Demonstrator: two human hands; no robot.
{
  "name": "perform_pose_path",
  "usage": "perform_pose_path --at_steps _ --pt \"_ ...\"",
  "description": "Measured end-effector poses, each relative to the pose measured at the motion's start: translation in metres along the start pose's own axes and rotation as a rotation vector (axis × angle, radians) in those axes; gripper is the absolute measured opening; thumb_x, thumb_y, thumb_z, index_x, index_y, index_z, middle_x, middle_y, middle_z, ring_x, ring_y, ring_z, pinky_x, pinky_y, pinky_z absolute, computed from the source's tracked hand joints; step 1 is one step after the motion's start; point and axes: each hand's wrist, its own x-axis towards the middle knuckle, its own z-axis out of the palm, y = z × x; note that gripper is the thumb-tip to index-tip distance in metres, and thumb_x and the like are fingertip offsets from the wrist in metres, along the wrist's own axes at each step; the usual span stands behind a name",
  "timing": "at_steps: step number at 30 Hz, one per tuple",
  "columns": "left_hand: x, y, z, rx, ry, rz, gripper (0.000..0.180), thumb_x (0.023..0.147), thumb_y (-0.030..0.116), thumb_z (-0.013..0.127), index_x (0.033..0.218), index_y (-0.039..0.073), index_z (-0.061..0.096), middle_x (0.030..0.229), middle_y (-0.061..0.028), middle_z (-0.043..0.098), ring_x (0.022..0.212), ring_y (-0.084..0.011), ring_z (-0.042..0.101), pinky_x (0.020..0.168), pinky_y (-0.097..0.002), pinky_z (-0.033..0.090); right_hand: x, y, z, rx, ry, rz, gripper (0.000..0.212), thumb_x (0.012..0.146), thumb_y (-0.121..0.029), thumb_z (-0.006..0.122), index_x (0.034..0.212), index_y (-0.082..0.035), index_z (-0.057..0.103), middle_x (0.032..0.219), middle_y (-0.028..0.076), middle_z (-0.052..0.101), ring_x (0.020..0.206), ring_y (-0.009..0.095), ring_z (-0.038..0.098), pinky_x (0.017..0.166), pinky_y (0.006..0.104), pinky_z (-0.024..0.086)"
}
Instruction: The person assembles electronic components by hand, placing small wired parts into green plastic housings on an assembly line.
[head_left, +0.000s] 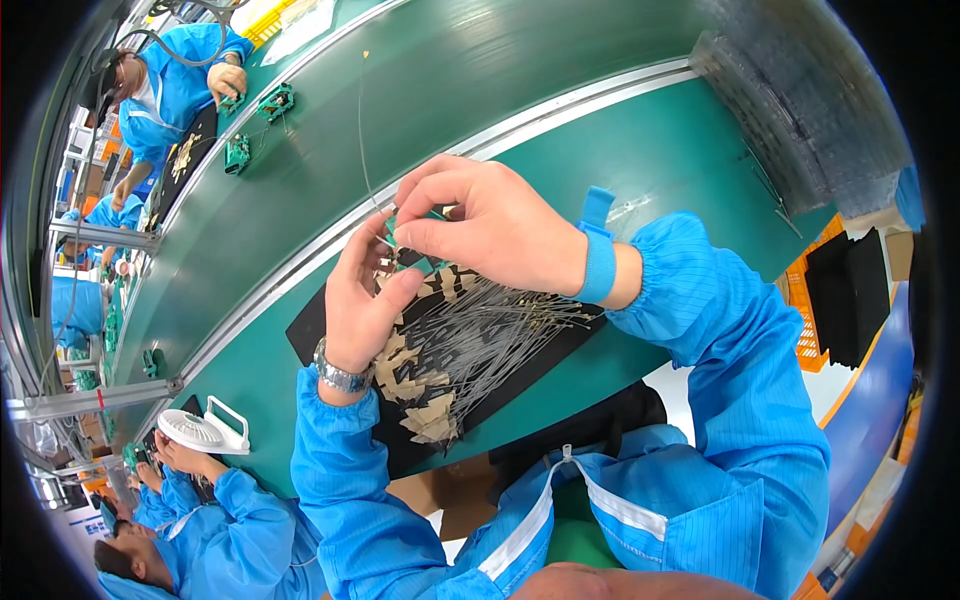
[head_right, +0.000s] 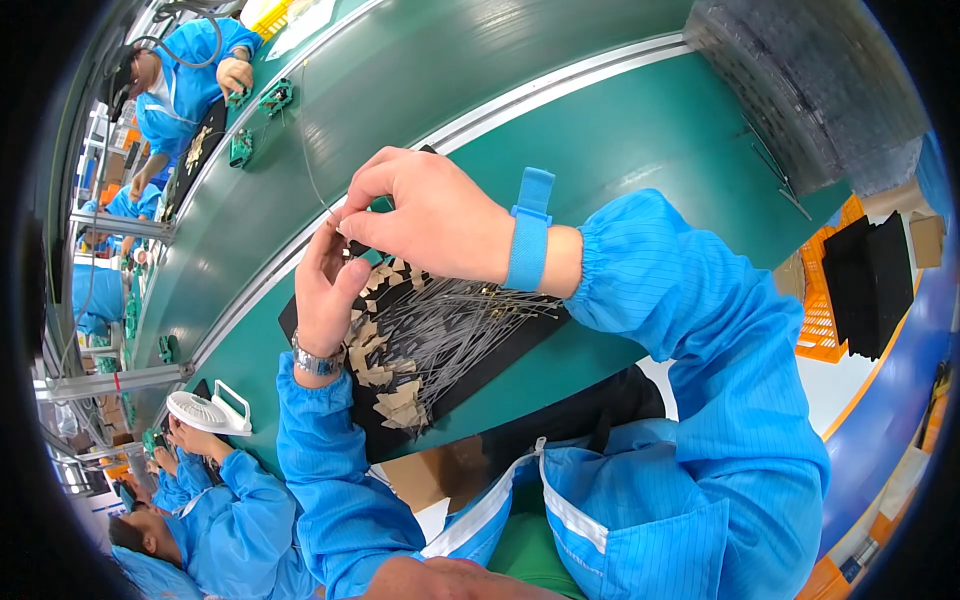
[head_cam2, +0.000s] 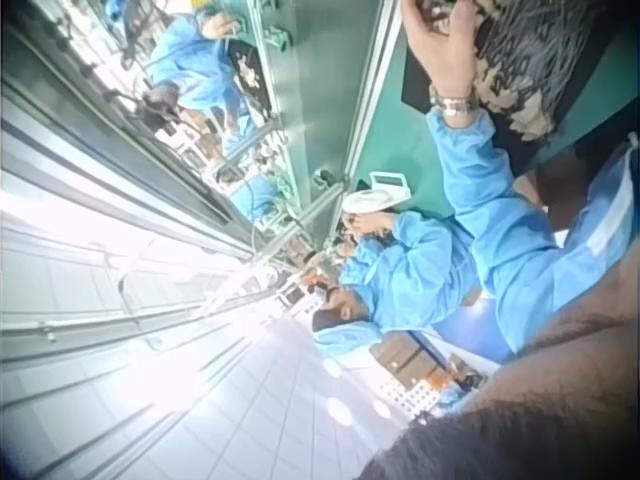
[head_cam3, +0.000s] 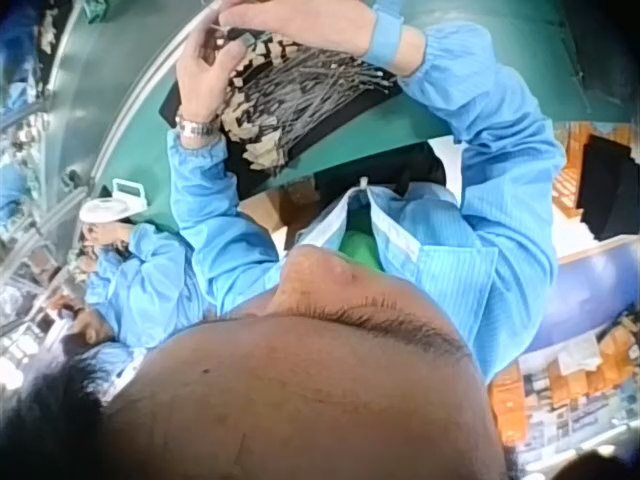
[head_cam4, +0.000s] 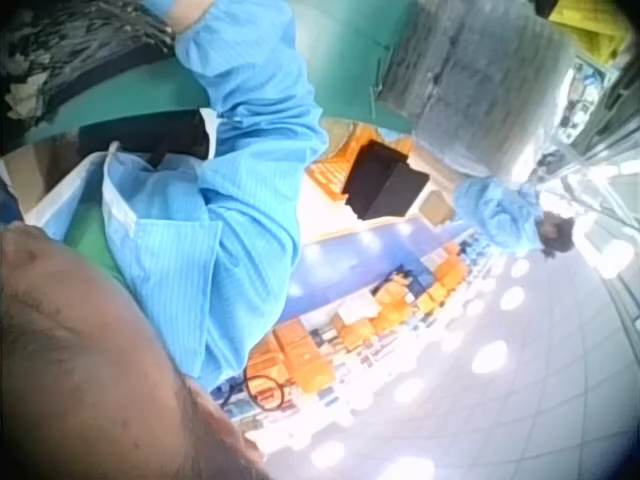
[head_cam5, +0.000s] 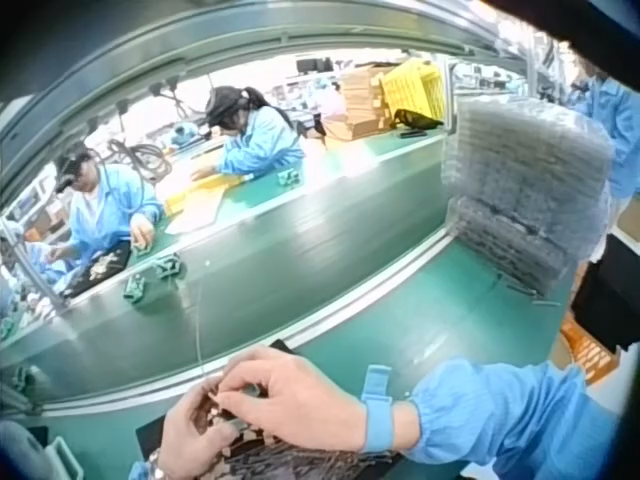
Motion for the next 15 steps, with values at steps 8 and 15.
perform_pose_path --at_steps 8,15 --pt "0.0005 0.0032 -0.0001 0.006 -0.008 -0.005 0.074 0.079 0.02 0.076 0.141 -0.004 0.043 0.117 -0.005 0.055 0.1 -0.0131 0.051 0.089 -0.0288 0.044 0.0011 -0.0018 -0.0008 -0.055 0.015 -0.022 0.013 0.086 -0.011 0.07 0.092 0.001 0.071 0.11 0.012 0.062 0.088 0.019 0.064 0.078 0.0299 0.054" --pt "0.0017 0.0053 0.0021 -0.037 0.001 -0.03 0.077 0.079 0.02 0.076 0.142 -0.005 0.042 0.107 -0.0044 0.057 0.094 -0.0112 0.052 0.086 -0.0259 0.044 0.0006 0.0013 -0.0009 -0.08 0.062 -0.071 0.011 0.085 -0.012 0.07 0.089 -0.002 0.07 0.107 0.012 0.063 0.09 0.022 0.064 0.078 0.032 0.053"
